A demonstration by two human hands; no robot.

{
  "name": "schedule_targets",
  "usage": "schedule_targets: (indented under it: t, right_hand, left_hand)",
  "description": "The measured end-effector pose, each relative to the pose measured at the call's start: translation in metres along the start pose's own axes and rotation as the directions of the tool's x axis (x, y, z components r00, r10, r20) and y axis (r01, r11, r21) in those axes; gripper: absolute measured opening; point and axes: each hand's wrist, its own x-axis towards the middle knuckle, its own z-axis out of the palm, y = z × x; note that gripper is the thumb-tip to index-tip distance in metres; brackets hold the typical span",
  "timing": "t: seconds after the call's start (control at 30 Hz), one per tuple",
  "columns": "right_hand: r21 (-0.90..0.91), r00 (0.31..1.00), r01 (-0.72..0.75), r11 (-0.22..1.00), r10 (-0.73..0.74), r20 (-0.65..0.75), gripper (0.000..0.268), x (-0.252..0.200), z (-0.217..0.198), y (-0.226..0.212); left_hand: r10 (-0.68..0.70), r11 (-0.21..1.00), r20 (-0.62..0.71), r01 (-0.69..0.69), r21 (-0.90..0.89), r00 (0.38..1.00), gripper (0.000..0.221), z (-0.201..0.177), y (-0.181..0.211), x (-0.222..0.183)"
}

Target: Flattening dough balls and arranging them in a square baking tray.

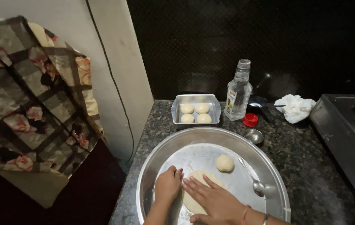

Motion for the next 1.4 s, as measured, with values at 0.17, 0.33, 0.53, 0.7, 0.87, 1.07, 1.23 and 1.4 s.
schedule_targets:
  t: [0.17,0.33,0.53,0.7,0.87,1.07,1.23,1.4]
  right_hand:
    - [0.018,0.999,0.032,0.999,-0.032,-0.020,0.094,-0.001,0.014,0.011]
    - [-0.100,0.991,0.133,0.986,-0.134,-0.002,0.092,-0.008,0.027,0.017]
    - [-0.159,0.983,0.169,0.973,-0.178,-0.049,0.089,-0.011,0.041,0.020]
    - [-0.344,0.967,0.194,0.919,-0.239,-0.092,0.071,-0.017,0.048,0.027]
    - [-0.510,0.939,0.259,0.820,-0.337,-0.065,0.060,-0.027,0.083,0.057]
    - [-0.409,0.965,0.156,0.899,-0.228,-0.133,0.058,-0.019,0.093,0.066]
    - [-0.158,0.961,-0.010,0.987,0.053,0.273,0.054,-0.011,0.118,0.089]
    - [0.044,0.883,-0.164,0.985,0.167,-0.439,0.059,-0.004,0.090,0.107]
  left_hand:
    - [-0.026,0.999,0.012,0.026,-0.021,1.000,0.035,-0.003,0.003,-0.002]
    - [-0.010,0.998,-0.004,0.010,-0.057,1.000,0.033,0.003,0.000,0.003]
    - [0.022,0.999,-0.022,-0.023,-0.029,0.999,0.033,0.006,-0.005,0.000]
    - [0.088,0.995,-0.076,-0.090,-0.030,0.993,0.031,0.016,-0.015,0.005]
    - [0.001,0.999,-0.041,-0.003,-0.047,0.999,0.031,0.002,0.000,-0.004]
    - [-0.007,0.981,-0.042,-0.001,-0.193,0.999,0.033,0.014,-0.018,0.014]
    - [-0.154,0.722,0.160,0.221,-0.656,0.975,0.031,0.039,-0.031,0.047]
    - [-0.049,0.589,0.132,0.136,-0.797,0.990,0.022,0.051,-0.016,0.104]
